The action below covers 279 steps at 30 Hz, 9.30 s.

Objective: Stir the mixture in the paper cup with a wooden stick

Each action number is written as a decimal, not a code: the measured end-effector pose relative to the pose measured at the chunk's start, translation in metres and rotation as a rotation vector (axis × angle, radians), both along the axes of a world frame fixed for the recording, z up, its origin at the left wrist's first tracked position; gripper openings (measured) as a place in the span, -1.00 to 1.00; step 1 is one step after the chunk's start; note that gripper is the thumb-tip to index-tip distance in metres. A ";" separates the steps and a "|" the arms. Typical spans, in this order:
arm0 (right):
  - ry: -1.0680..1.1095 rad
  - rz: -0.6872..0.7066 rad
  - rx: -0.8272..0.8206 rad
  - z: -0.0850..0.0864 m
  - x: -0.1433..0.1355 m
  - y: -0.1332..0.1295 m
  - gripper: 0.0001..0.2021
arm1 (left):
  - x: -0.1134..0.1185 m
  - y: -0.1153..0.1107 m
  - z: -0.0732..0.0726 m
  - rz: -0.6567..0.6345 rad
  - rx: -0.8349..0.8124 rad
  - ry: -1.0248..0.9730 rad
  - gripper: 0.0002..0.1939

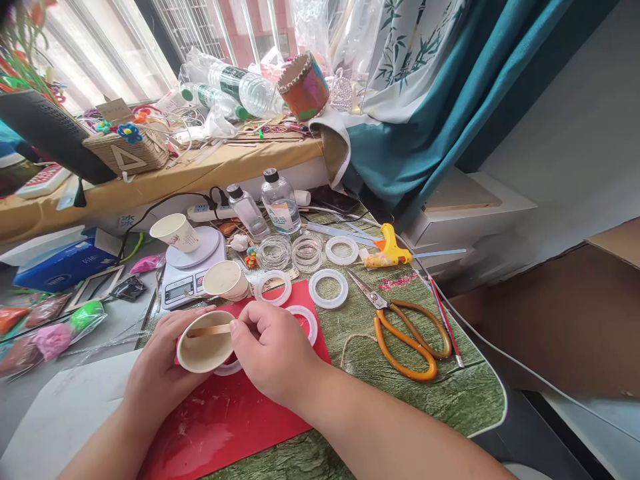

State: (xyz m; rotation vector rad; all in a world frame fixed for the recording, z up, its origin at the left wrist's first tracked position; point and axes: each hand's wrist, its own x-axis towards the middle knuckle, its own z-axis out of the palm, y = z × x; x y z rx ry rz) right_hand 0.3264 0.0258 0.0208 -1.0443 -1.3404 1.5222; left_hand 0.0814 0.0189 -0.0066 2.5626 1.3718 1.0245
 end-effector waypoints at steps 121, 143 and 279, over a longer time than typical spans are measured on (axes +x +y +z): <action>-0.131 0.112 0.017 -0.008 -0.013 -0.014 -0.70 | 0.000 -0.001 0.001 0.026 0.111 -0.022 -0.41; -0.404 -0.153 0.490 -0.013 -0.002 -0.007 -0.73 | -0.004 -0.003 -0.003 -0.018 0.012 -0.044 -0.43; -0.362 -0.096 0.764 -0.004 0.007 -0.007 -0.68 | 0.004 0.000 0.005 -0.052 -0.034 -0.056 -0.47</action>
